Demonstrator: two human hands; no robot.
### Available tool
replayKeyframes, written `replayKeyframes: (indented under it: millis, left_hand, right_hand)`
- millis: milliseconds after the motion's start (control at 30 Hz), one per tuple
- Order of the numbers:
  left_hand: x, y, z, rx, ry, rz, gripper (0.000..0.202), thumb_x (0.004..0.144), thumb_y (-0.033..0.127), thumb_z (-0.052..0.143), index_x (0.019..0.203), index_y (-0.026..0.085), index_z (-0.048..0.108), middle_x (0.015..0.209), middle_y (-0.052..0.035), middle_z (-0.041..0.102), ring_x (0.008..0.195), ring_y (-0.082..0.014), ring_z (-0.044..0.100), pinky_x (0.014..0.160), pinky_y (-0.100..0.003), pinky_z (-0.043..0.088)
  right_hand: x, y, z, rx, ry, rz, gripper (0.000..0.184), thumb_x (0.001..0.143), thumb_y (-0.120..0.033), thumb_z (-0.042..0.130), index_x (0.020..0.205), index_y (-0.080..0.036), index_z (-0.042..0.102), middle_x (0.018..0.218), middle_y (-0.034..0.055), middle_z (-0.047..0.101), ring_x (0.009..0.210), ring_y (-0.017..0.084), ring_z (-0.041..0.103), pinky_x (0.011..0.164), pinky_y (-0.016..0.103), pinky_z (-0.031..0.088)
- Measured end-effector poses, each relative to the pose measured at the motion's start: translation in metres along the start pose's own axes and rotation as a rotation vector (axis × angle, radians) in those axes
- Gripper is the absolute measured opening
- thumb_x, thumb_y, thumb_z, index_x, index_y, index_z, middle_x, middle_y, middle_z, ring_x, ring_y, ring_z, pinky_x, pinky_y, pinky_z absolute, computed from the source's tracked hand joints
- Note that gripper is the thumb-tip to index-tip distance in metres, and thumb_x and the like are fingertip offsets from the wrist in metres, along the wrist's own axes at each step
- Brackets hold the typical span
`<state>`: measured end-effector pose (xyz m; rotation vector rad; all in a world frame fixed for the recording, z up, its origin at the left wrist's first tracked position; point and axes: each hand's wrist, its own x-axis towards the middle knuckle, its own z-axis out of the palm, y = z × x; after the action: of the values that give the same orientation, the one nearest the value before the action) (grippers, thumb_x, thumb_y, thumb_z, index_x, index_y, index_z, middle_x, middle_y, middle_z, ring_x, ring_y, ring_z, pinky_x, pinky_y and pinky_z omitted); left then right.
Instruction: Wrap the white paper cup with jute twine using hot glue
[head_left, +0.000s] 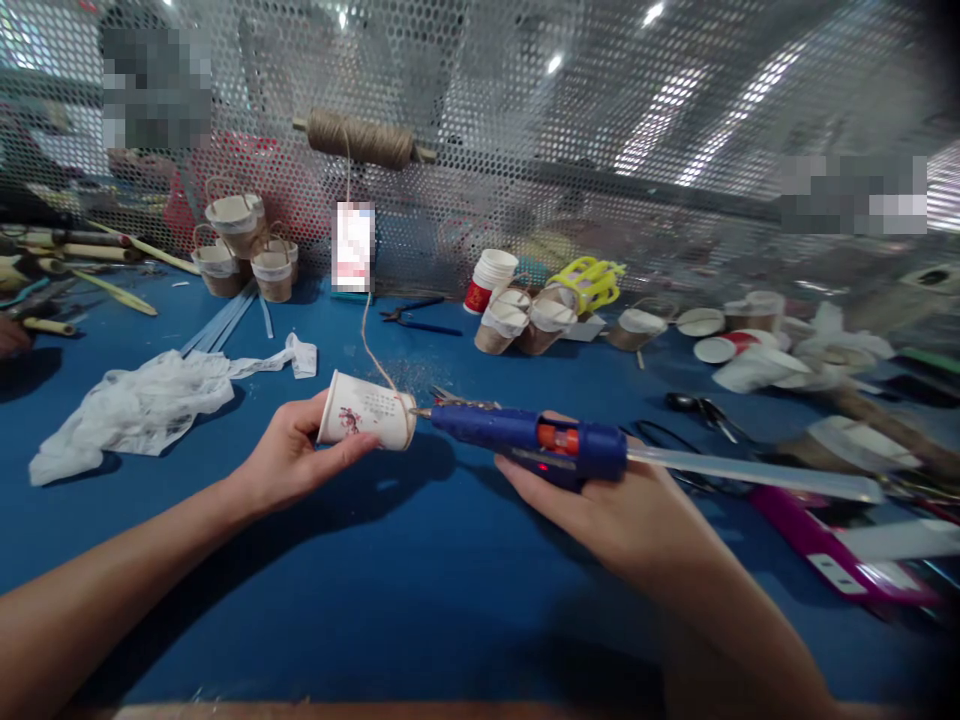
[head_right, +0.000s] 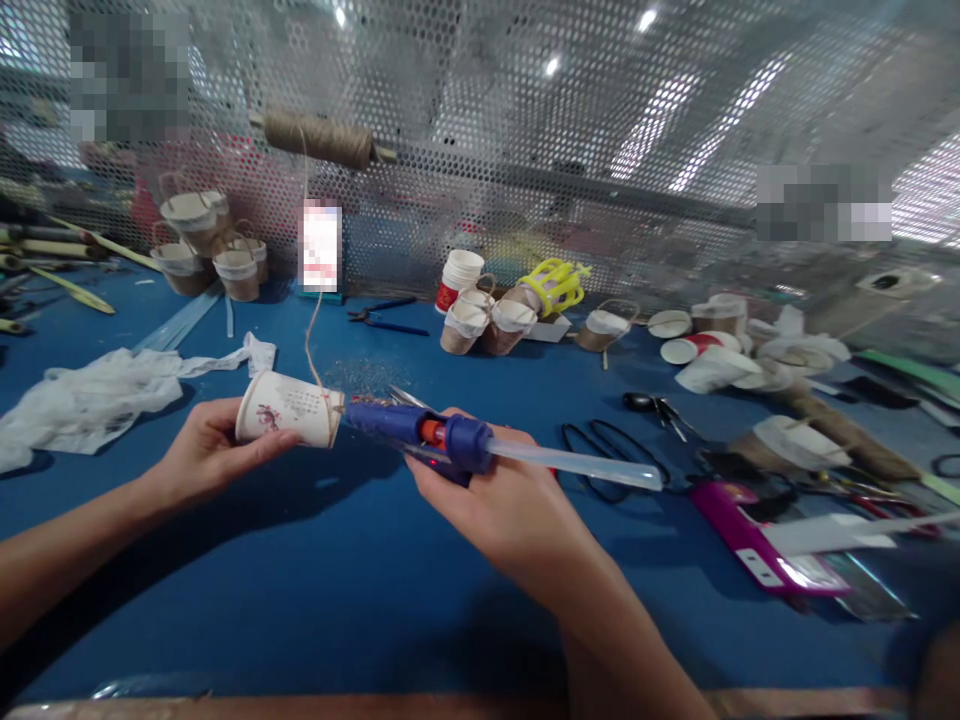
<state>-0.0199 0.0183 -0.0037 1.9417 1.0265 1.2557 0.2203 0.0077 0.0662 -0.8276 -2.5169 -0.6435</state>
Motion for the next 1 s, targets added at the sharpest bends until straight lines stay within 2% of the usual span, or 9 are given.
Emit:
replayKeyframes:
  millis: [100, 267, 367, 500, 700, 833, 900, 1000]
  left_hand:
    - [0.000, 0.001, 0.000, 0.015, -0.009, 0.014, 0.009, 0.074, 0.018, 0.059, 0.070, 0.013, 0.064, 0.090, -0.0074, 0.068, 0.078, -0.0162, 0.062, 0.055, -0.019, 0.048]
    - [0.001, 0.000, 0.001, -0.003, 0.032, -0.045, 0.010, 0.072, 0.020, 0.060, 0.070, 0.012, 0.064, 0.086, -0.0074, 0.069, 0.074, -0.0169, 0.062, 0.051, -0.019, 0.048]
    - [0.001, 0.000, 0.001, -0.032, 0.049, -0.107, 0.011, 0.072, 0.022, 0.060, 0.073, 0.012, 0.065, 0.084, -0.0066, 0.070, 0.071, -0.0162, 0.062, 0.052, -0.021, 0.048]
    - [0.001, -0.001, 0.001, -0.062, 0.062, -0.182, 0.014, 0.071, 0.024, 0.061, 0.078, 0.012, 0.066, 0.078, -0.0053, 0.070, 0.063, -0.0140, 0.061, 0.052, -0.021, 0.048]
    - [0.002, 0.001, 0.002, -0.106, 0.078, -0.194, 0.013, 0.070, 0.022, 0.063, 0.075, 0.012, 0.067, 0.071, -0.0034, 0.069, 0.055, -0.0111, 0.057, 0.048, -0.019, 0.045]
    - [0.001, 0.001, 0.002, -0.136, 0.061, -0.212, 0.012, 0.069, 0.023, 0.063, 0.074, 0.012, 0.067, 0.078, -0.0041, 0.070, 0.059, -0.0116, 0.058, 0.050, -0.019, 0.046]
    - [0.001, 0.001, 0.002, -0.157, 0.069, -0.250, 0.014, 0.069, 0.024, 0.064, 0.076, 0.012, 0.067, 0.074, -0.0040, 0.070, 0.057, -0.0117, 0.058, 0.050, -0.020, 0.046]
    - [0.001, 0.000, 0.002, -0.170, 0.096, -0.300, 0.017, 0.068, 0.026, 0.065, 0.078, 0.012, 0.068, 0.069, -0.0040, 0.070, 0.056, -0.0117, 0.058, 0.051, -0.020, 0.046]
  right_hand:
    - [0.000, 0.001, 0.000, -0.131, 0.010, -0.132, 0.049, 0.081, -0.006, 0.025, 0.063, -0.018, 0.069, 0.052, 0.0069, 0.061, 0.047, 0.018, 0.057, 0.039, 0.027, 0.040]
    - [-0.019, 0.007, 0.005, -0.109, -0.090, -0.142, 0.045, 0.078, -0.005, 0.029, 0.075, -0.023, 0.070, 0.066, 0.0048, 0.066, 0.061, 0.017, 0.061, 0.055, 0.028, 0.048]
    - [-0.017, 0.004, 0.004, -0.113, -0.111, -0.140, 0.043, 0.077, -0.005, 0.030, 0.076, -0.024, 0.070, 0.066, 0.0049, 0.066, 0.061, 0.019, 0.061, 0.054, 0.030, 0.048]
    - [-0.001, -0.004, -0.001, -0.070, -0.176, -0.065, 0.044, 0.078, -0.009, 0.028, 0.070, -0.021, 0.069, 0.061, 0.0068, 0.064, 0.053, 0.019, 0.059, 0.044, 0.030, 0.045]
    - [-0.007, 0.001, 0.001, 0.097, -0.176, 0.024, 0.041, 0.078, -0.014, 0.029, 0.071, -0.022, 0.069, 0.065, 0.0075, 0.065, 0.061, 0.021, 0.061, 0.052, 0.032, 0.047]
    - [-0.011, 0.004, 0.002, 0.291, -0.211, 0.204, 0.029, 0.078, -0.020, 0.038, 0.074, -0.022, 0.066, 0.064, 0.0048, 0.064, 0.055, 0.018, 0.059, 0.051, 0.029, 0.048]
    - [-0.009, 0.003, 0.001, 0.387, -0.230, 0.276, 0.025, 0.078, -0.020, 0.041, 0.074, -0.022, 0.065, 0.063, 0.0030, 0.063, 0.052, 0.016, 0.058, 0.050, 0.027, 0.048]
    - [-0.005, 0.000, 0.000, 0.428, -0.230, 0.279, 0.024, 0.078, -0.018, 0.040, 0.073, -0.023, 0.063, 0.061, 0.0018, 0.061, 0.051, 0.015, 0.056, 0.049, 0.026, 0.047]
